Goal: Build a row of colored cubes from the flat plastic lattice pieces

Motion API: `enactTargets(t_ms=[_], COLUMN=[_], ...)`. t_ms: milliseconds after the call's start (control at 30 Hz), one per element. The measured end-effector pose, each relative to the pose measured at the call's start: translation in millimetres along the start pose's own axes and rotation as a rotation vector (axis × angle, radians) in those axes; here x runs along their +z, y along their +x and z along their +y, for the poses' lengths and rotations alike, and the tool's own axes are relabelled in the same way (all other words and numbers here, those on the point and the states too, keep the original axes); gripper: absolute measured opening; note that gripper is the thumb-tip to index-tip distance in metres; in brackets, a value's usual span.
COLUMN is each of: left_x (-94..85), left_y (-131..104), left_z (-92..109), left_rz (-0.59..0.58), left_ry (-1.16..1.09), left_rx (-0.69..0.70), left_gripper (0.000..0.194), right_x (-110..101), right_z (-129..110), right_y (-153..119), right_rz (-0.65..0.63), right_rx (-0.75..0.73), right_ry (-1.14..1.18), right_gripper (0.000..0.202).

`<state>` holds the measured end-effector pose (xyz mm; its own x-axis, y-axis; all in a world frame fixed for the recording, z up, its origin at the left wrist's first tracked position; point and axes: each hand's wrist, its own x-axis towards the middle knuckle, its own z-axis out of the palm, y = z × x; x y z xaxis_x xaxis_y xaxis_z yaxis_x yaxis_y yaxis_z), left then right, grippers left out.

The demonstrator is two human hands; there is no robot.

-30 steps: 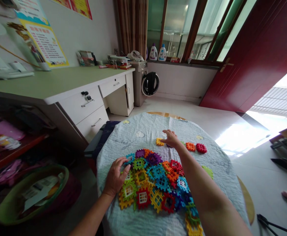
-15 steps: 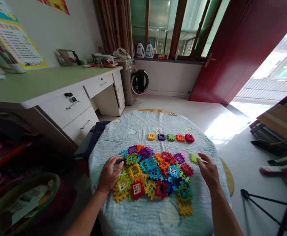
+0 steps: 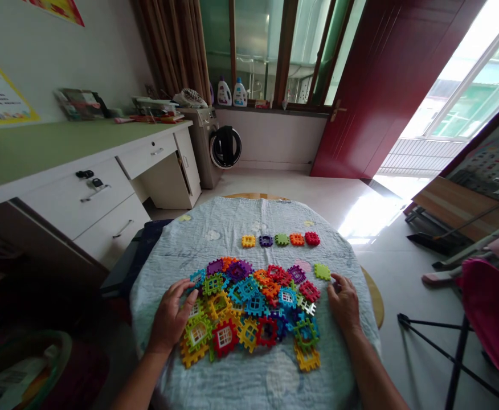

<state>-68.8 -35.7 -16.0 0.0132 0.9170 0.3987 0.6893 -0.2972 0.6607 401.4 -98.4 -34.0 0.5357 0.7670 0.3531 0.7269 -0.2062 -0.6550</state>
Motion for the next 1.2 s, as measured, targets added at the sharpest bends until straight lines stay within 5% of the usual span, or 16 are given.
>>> enactTargets(t_ms=[300,833,1000,1200], left_x=[0.9,0.5,2.0,1.9], left_y=[1.3,2.1,1.1,0.8], left_z=[-2.8,-3.7,-5.1,-4.6], left_rz=[-0.011,-0.019,-0.024,-0.016], left_ry=[0.008,0.008,0.009,0.010], left_rx=[0.032,0.033,0.023,0.028], left_gripper=[0.037,0.038,0.038,0.038], right_x=[5.2,-0.7,3.6,9.8], right_z=[1.9,-5.2,-2.3,0.9], right_y=[0.4,-1.4,-0.5,-0.9], right_rz=[-0.040,-0.037,0.047,-0.034], right_rx=[-0.131,-0.096,-0.115,-0.087], right_ry=[-0.109,-0.062,-0.118,-0.217], right_gripper=[0.026,0.015,0.036,0.053])
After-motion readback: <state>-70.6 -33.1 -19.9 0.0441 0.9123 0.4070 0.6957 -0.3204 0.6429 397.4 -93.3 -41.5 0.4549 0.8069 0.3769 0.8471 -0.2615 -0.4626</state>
